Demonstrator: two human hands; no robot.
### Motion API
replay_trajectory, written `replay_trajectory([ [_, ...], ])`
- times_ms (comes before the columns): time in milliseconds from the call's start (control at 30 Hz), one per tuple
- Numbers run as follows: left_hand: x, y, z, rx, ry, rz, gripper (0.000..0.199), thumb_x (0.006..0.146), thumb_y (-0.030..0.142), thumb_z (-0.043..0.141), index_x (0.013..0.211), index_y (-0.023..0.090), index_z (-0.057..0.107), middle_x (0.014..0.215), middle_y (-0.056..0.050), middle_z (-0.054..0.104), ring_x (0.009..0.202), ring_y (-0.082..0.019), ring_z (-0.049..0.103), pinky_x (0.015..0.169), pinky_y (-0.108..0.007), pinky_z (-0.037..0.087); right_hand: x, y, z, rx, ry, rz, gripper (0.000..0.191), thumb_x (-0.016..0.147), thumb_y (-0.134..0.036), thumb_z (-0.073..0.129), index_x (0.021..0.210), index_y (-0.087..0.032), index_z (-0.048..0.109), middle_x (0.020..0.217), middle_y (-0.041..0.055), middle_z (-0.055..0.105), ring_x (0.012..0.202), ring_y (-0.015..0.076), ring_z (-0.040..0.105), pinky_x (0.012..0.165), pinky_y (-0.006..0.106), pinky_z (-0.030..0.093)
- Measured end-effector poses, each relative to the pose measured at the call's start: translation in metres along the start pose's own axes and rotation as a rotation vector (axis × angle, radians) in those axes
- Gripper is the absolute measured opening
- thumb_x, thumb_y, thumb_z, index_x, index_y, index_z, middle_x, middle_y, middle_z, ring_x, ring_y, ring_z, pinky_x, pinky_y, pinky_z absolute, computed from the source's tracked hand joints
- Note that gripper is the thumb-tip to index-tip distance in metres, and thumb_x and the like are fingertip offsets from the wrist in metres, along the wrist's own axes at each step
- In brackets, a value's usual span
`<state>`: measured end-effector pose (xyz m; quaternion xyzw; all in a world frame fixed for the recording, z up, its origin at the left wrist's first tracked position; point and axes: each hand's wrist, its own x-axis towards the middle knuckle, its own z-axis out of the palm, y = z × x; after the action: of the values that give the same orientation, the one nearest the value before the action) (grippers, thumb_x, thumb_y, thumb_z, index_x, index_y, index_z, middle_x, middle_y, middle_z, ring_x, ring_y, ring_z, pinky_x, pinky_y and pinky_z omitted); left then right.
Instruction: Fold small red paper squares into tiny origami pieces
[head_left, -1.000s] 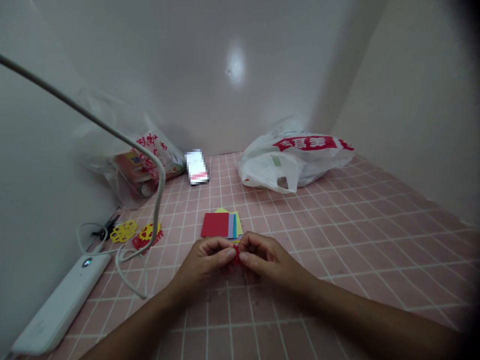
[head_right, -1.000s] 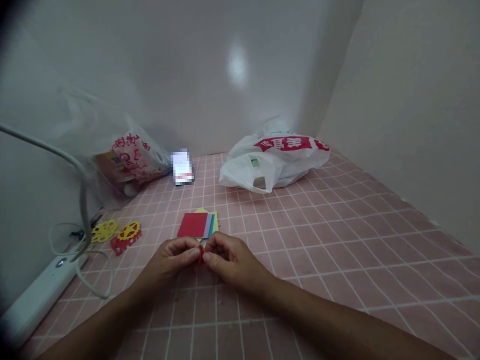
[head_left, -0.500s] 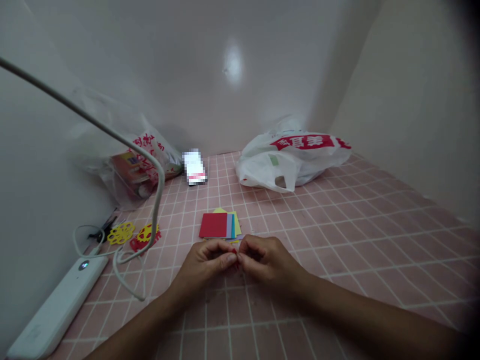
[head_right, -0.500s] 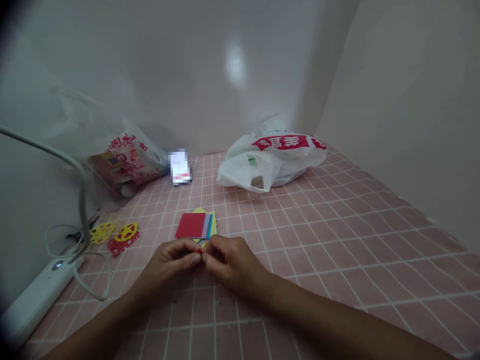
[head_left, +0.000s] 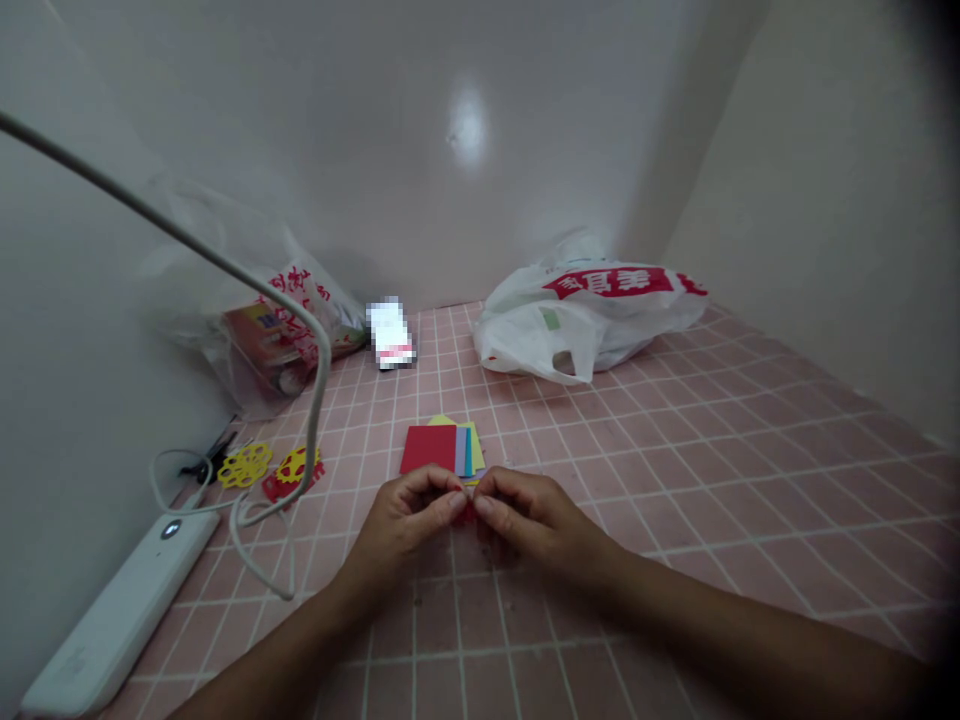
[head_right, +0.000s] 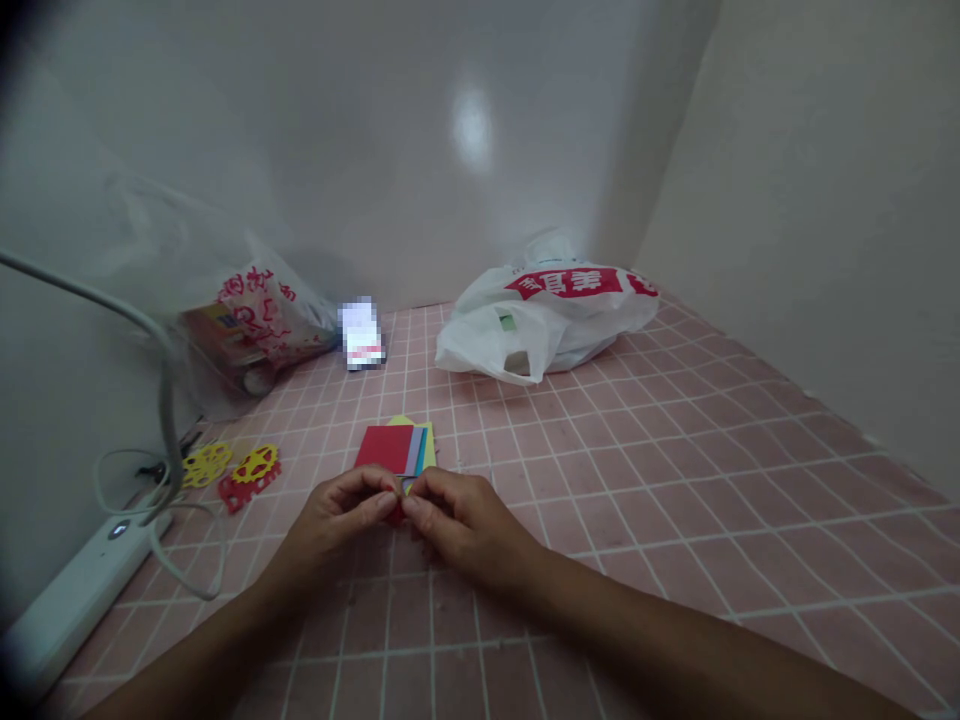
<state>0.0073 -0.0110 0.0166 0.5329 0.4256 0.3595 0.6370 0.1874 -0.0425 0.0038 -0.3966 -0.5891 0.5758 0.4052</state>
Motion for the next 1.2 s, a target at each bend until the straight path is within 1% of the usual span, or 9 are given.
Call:
replay_trajectory([
  [167, -0.001, -0.003, 0.000, -0.008, 0.017, 0.029, 0.015, 0.073, 0.031, 0.076, 0.076, 0.017, 0.069, 0.075, -0.001, 0.068, 0.073, -0.015, 0.059, 0.070, -0.026, 0.046, 0.000, -0.003, 0.002, -0.011, 0.033, 0.009, 0.012, 0.081, -0.025, 0.064, 0.076, -0.018, 0.056, 0.066, -0.0028, 0.052, 0.060, 0.0110, 0.047, 0.055, 0.024, 0.037],
  [333, -0.001, -0.007, -0.001, -0.120, 0.002, 0.010, 0.018, 0.073, 0.032, 0.078, 0.079, 0.017, 0.070, 0.076, -0.001, 0.070, 0.073, -0.016, 0.062, 0.073, -0.028, 0.048, -0.001, -0.001, 0.002, 0.147, 0.000, 0.050, 0.023, 0.090, -0.038, 0.055, 0.078, -0.018, 0.053, 0.065, -0.0026, 0.053, 0.055, 0.0105, 0.050, 0.052, 0.024, 0.038],
  [400, -0.001, -0.007, -0.001, -0.161, -0.013, 0.006, 0.018, 0.073, 0.032, 0.078, 0.079, 0.017, 0.070, 0.076, -0.001, 0.070, 0.071, -0.015, 0.062, 0.072, -0.028, 0.048, -0.001, 0.000, 0.001, 0.175, -0.008, 0.032, 0.023, 0.092, -0.039, 0.053, 0.080, -0.019, 0.053, 0.065, -0.0024, 0.055, 0.054, 0.0106, 0.051, 0.052, 0.024, 0.040],
  [533, -0.001, -0.005, 0.001, -0.145, -0.022, 0.053, 0.013, 0.073, 0.029, 0.078, 0.075, 0.018, 0.071, 0.077, -0.001, 0.070, 0.074, -0.015, 0.062, 0.073, -0.027, 0.048, -0.001, -0.003, 0.000, 0.010, 0.023, -0.049, 0.009, 0.086, -0.027, 0.058, 0.082, -0.019, 0.057, 0.065, -0.0032, 0.053, 0.057, 0.0107, 0.047, 0.055, 0.024, 0.038],
  [633, -0.002, -0.005, 0.002, -0.116, -0.025, 0.076, 0.010, 0.074, 0.026, 0.077, 0.075, 0.018, 0.072, 0.075, 0.000, 0.069, 0.074, -0.015, 0.061, 0.075, -0.027, 0.047, -0.001, -0.004, 0.001, -0.101, 0.056, -0.068, 0.006, 0.085, -0.019, 0.056, 0.079, -0.018, 0.056, 0.067, -0.0024, 0.054, 0.060, 0.0111, 0.048, 0.056, 0.025, 0.038],
  [767, -0.004, -0.009, 0.003, -0.156, 0.007, 0.057, 0.009, 0.076, 0.025, 0.076, 0.078, 0.018, 0.071, 0.076, 0.000, 0.067, 0.074, -0.013, 0.059, 0.074, -0.024, 0.045, -0.002, -0.004, 0.002, -0.054, 0.070, -0.042, 0.007, 0.084, -0.017, 0.054, 0.078, -0.019, 0.053, 0.065, -0.0030, 0.055, 0.057, 0.0107, 0.049, 0.054, 0.024, 0.038],
  [933, -0.006, -0.010, 0.005, -0.183, -0.013, 0.051, 0.008, 0.078, 0.024, 0.075, 0.080, 0.018, 0.070, 0.079, 0.000, 0.067, 0.075, -0.012, 0.058, 0.074, -0.023, 0.045, -0.003, -0.006, 0.004, -0.018, 0.102, -0.045, 0.009, 0.083, -0.018, 0.055, 0.075, -0.019, 0.053, 0.064, -0.0031, 0.054, 0.057, 0.0106, 0.049, 0.053, 0.023, 0.039],
  [1033, -0.007, -0.008, 0.005, -0.133, 0.001, 0.097, 0.005, 0.081, 0.022, 0.073, 0.081, 0.019, 0.070, 0.079, 0.001, 0.067, 0.076, -0.012, 0.059, 0.073, -0.022, 0.046, -0.004, -0.006, 0.003, 0.006, 0.081, -0.034, 0.009, 0.084, -0.020, 0.055, 0.076, -0.019, 0.052, 0.066, -0.0022, 0.054, 0.057, 0.0110, 0.051, 0.054, 0.024, 0.042],
  [1200, -0.007, -0.005, 0.004, 0.037, 0.024, 0.246, 0.002, 0.084, 0.021, 0.068, 0.083, 0.019, 0.069, 0.082, 0.000, 0.067, 0.079, -0.013, 0.061, 0.076, -0.022, 0.048, -0.003, -0.003, 0.002, 0.036, 0.048, -0.058, 0.014, 0.089, -0.031, 0.057, 0.086, -0.017, 0.057, 0.073, -0.0002, 0.057, 0.059, 0.0114, 0.052, 0.054, 0.025, 0.042],
])
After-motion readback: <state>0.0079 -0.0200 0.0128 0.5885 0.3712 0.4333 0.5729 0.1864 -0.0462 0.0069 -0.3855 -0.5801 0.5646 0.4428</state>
